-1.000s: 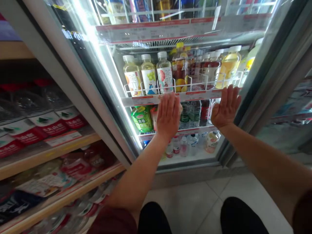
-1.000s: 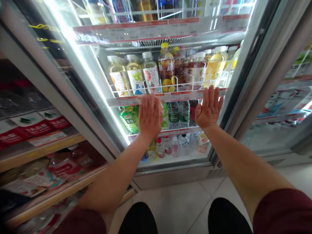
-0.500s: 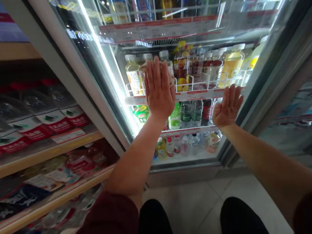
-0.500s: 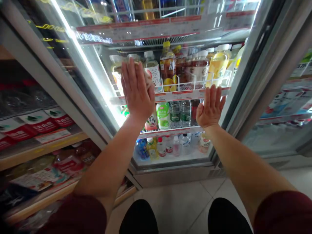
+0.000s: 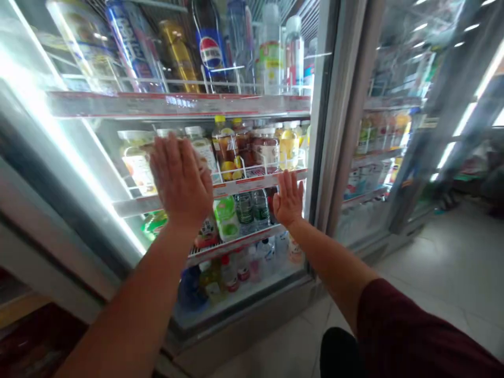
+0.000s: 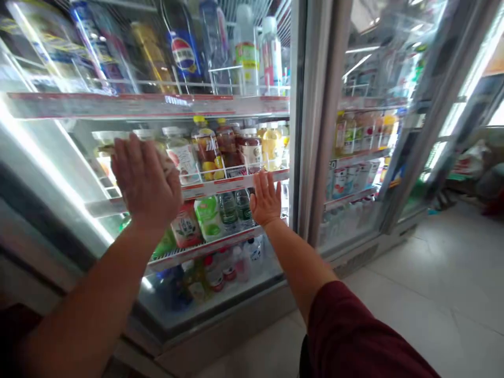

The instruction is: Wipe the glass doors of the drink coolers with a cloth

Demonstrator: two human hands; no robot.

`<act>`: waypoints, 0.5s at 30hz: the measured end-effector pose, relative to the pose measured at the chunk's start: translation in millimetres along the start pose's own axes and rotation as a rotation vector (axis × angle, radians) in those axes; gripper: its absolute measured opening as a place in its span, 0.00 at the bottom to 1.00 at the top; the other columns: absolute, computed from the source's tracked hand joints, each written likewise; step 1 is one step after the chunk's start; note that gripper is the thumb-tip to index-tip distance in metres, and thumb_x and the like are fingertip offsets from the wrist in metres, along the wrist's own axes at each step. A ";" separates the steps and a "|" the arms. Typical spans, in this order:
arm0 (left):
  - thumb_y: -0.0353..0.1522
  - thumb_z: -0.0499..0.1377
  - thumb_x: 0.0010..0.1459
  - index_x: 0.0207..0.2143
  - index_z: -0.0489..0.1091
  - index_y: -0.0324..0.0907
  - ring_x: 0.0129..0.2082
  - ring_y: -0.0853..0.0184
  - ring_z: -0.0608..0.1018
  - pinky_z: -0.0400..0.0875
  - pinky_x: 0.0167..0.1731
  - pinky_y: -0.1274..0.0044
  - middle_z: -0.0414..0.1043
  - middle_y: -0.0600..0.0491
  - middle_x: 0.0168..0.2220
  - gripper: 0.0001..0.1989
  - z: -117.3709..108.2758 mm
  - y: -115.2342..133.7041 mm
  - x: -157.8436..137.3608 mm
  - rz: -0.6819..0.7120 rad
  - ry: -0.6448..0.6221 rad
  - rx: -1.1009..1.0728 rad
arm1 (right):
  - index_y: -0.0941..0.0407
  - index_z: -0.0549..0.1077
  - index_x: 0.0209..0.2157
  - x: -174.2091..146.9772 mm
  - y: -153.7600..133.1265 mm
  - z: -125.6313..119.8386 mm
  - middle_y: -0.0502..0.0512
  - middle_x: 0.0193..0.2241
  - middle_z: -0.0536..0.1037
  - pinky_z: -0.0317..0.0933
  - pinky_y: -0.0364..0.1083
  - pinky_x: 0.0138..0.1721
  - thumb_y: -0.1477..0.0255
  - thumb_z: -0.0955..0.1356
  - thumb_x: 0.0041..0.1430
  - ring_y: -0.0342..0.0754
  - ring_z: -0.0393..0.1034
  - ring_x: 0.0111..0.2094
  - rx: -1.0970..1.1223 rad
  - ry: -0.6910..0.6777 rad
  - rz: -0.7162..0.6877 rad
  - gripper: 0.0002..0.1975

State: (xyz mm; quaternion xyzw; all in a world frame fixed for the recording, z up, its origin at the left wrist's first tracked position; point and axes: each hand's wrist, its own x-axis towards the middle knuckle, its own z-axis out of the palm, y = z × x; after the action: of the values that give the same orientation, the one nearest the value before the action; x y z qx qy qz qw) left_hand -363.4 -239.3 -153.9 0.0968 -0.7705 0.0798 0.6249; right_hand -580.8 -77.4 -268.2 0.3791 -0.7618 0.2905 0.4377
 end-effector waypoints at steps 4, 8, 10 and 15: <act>0.35 0.55 0.72 0.80 0.45 0.43 0.80 0.50 0.49 0.47 0.79 0.51 0.48 0.43 0.78 0.38 24.1 24.2 -54.9 0.212 -0.050 0.049 | 0.56 0.49 0.79 0.1 -1.0 1.0 0.62 0.77 0.60 0.41 0.66 0.77 0.67 0.56 0.73 0.60 0.45 0.80 -0.002 0.030 -0.025 0.36; 0.31 0.54 0.72 0.78 0.54 0.44 0.76 0.56 0.60 0.52 0.78 0.58 0.63 0.42 0.72 0.34 37.1 31.6 -85.6 0.433 -0.198 0.051 | 0.55 0.45 0.80 -0.3 -0.4 2.3 0.62 0.76 0.62 0.40 0.66 0.77 0.68 0.56 0.74 0.59 0.48 0.79 0.028 0.087 -0.042 0.36; 0.32 0.53 0.73 0.77 0.54 0.44 0.77 0.56 0.58 0.49 0.79 0.58 0.59 0.42 0.74 0.33 32.8 26.3 -63.4 0.376 -0.167 0.081 | 0.54 0.42 0.80 -0.1 0.0 2.4 0.62 0.76 0.62 0.40 0.66 0.77 0.68 0.56 0.74 0.60 0.49 0.79 0.046 0.085 -0.043 0.37; 0.37 0.55 0.74 0.80 0.41 0.42 0.80 0.49 0.45 0.42 0.79 0.50 0.41 0.46 0.80 0.40 21.4 17.8 -4.6 0.200 0.008 0.074 | 0.56 0.43 0.80 0.6 -0.3 1.3 0.63 0.76 0.61 0.42 0.68 0.76 0.68 0.55 0.73 0.62 0.48 0.79 0.051 0.033 -0.017 0.37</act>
State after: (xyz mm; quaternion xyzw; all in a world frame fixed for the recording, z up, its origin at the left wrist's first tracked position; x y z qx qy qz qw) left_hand -387.2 -227.0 -162.9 0.0420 -0.7704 0.1705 0.6129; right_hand -581.4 -78.7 -268.3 0.3916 -0.7436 0.3125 0.4428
